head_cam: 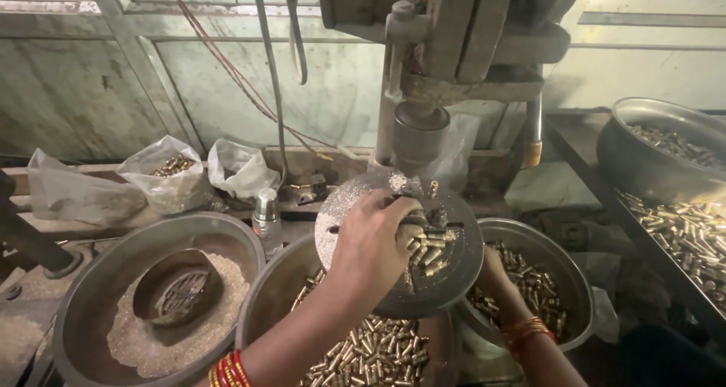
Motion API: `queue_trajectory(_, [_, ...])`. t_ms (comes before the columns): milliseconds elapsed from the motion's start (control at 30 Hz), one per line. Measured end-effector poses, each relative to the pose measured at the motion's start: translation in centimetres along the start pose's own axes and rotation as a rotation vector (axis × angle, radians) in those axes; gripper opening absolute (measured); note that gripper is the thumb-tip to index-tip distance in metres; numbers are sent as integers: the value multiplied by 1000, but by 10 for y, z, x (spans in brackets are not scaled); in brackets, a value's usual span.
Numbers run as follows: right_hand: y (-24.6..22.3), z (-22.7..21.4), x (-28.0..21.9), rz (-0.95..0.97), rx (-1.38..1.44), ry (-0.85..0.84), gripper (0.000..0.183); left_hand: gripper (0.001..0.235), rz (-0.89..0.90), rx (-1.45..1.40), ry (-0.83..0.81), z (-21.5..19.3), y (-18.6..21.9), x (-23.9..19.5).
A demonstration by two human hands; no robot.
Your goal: Operates a machine to process or sort small cylindrical metal parts.
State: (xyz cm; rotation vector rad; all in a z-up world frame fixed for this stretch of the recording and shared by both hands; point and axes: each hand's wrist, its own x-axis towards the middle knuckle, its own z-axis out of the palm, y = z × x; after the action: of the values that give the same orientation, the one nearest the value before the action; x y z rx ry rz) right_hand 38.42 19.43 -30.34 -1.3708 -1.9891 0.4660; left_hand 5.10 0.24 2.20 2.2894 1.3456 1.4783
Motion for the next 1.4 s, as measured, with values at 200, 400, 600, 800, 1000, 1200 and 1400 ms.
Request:
queue_trajectory(200, [-90, -3, -7, 460, 1015, 51, 24, 33, -51, -24, -49, 0, -2, 4])
queue_trajectory(400, [-29, 11, -8, 567, 1052, 93, 26, 29, -83, -136, -50, -8, 2, 5])
queue_trajectory(600, [-28, -34, -16, 531, 211, 108, 19, 23, -262, -342, -330, -34, 0, 8])
queue_trajectory(800, [-162, -110, -51, 588, 567, 273, 16, 32, -467, -266, -501, -52, -29, 3])
queue_trajectory(1000, [-271, -118, -55, 30, 1092, 515, 25, 33, -513, -513, -507, -47, -53, -2])
queue_trajectory(1200, [-334, -90, -45, 137, 1048, 363, 21, 30, -603, -532, -504, -58, -39, 0])
queue_trajectory(1400, [-359, -83, -37, 158, 975, 261, 20, 28, -541, -852, -480, -46, -53, -9])
